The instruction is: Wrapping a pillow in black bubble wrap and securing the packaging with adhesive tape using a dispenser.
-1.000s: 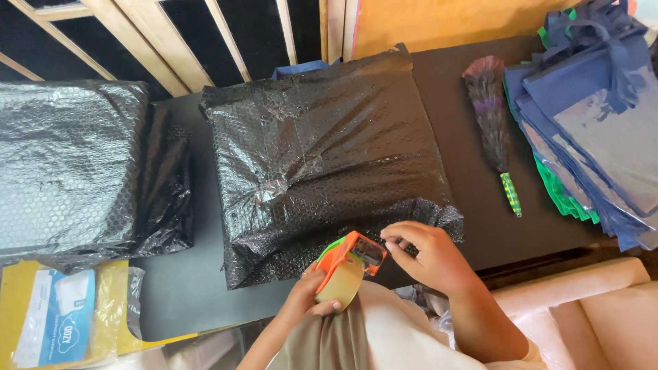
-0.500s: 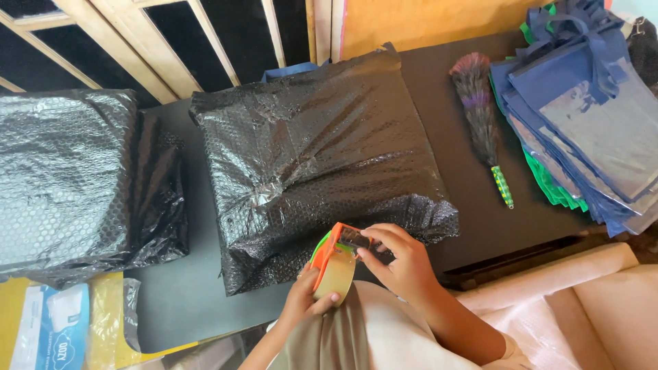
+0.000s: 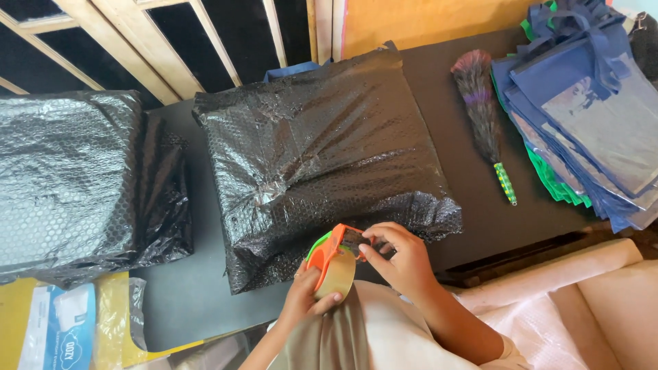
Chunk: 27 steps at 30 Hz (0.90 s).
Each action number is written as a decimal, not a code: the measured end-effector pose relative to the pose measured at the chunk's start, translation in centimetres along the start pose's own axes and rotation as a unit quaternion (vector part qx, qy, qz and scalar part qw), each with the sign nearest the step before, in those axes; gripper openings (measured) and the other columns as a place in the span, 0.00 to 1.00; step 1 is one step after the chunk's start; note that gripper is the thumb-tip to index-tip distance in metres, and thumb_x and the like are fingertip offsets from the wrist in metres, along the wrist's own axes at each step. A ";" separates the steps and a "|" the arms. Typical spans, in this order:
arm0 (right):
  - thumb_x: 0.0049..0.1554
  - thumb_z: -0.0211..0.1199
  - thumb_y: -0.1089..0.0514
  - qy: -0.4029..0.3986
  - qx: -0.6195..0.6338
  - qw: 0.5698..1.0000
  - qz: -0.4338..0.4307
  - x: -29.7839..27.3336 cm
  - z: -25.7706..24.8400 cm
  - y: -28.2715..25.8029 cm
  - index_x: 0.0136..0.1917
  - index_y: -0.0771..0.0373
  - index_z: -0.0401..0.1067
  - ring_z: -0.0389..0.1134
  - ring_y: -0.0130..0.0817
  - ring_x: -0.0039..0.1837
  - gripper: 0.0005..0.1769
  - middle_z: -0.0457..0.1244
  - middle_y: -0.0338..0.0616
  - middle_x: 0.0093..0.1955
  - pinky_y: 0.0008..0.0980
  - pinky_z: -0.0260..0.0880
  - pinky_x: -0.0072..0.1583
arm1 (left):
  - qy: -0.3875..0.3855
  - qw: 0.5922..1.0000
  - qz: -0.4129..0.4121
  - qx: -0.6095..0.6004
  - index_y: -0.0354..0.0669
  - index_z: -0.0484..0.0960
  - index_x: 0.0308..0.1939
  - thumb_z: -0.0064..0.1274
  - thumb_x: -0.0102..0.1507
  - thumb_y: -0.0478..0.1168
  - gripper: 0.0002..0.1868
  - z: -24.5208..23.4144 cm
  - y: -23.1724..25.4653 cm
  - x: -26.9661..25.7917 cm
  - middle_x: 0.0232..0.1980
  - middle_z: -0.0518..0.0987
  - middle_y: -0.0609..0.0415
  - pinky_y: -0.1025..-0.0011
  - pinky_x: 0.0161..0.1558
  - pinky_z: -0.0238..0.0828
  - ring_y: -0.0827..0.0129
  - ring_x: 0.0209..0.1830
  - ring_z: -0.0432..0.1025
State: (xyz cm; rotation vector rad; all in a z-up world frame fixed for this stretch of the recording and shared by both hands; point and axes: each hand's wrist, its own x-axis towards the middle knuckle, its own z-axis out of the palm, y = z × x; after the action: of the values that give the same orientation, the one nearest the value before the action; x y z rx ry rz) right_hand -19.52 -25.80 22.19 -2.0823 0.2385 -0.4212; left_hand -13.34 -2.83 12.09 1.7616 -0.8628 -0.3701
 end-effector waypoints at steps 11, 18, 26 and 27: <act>0.55 0.70 0.58 -0.038 0.013 0.994 0.099 0.3 0.8 2.5 0.39 0.51 0.79 0.65 0.19 0.45 0.03 0.62 0.29 0.48 0.22 0.61 0.42 | 0.026 0.998 0.019 0.054 0.46 0.68 0.29 0.61 0.62 0.57 0.24 0.6 -1.8 -0.9 0.27 0.63 0.60 0.70 0.53 0.53 0.68 0.28 0.59; 0.56 0.68 0.57 -0.049 -0.021 0.996 0.073 0.2 1.5 3.7 0.41 0.51 0.77 0.67 0.25 0.51 0.01 0.67 0.29 0.48 0.28 0.62 0.46 | 0.011 0.998 -0.045 0.031 0.48 0.65 0.27 0.59 0.63 0.54 0.23 0.4 -1.6 -0.9 0.28 0.64 0.59 0.70 0.47 0.55 0.67 0.32 0.57; 0.58 0.66 0.54 -0.010 -0.020 1.000 0.005 0.8 2.5 4.4 0.51 0.54 0.80 0.69 0.28 0.53 0.08 0.70 0.35 0.52 0.28 0.66 0.45 | 0.077 0.989 -0.127 0.020 0.46 0.75 0.31 0.60 0.60 0.54 0.18 -1.8 -2.4 -2.3 0.33 0.72 0.57 0.69 0.42 0.58 0.65 0.37 0.64; 0.59 0.65 0.51 -0.002 -0.032 0.999 0.010 1.0 2.4 4.6 0.57 0.54 0.81 0.69 0.29 0.54 0.14 0.70 0.38 0.56 0.28 0.67 0.46 | 0.126 0.978 -0.163 0.016 0.44 0.81 0.34 0.63 0.56 0.51 0.16 -2.6 -2.5 -2.7 0.38 0.77 0.53 0.69 0.43 0.61 0.63 0.39 0.68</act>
State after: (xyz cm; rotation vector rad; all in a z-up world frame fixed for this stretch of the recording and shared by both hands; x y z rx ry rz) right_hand -17.66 -26.57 17.31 -2.1412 0.2728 -0.4012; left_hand -12.62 1.25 10.28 1.9337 -0.4021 -0.3368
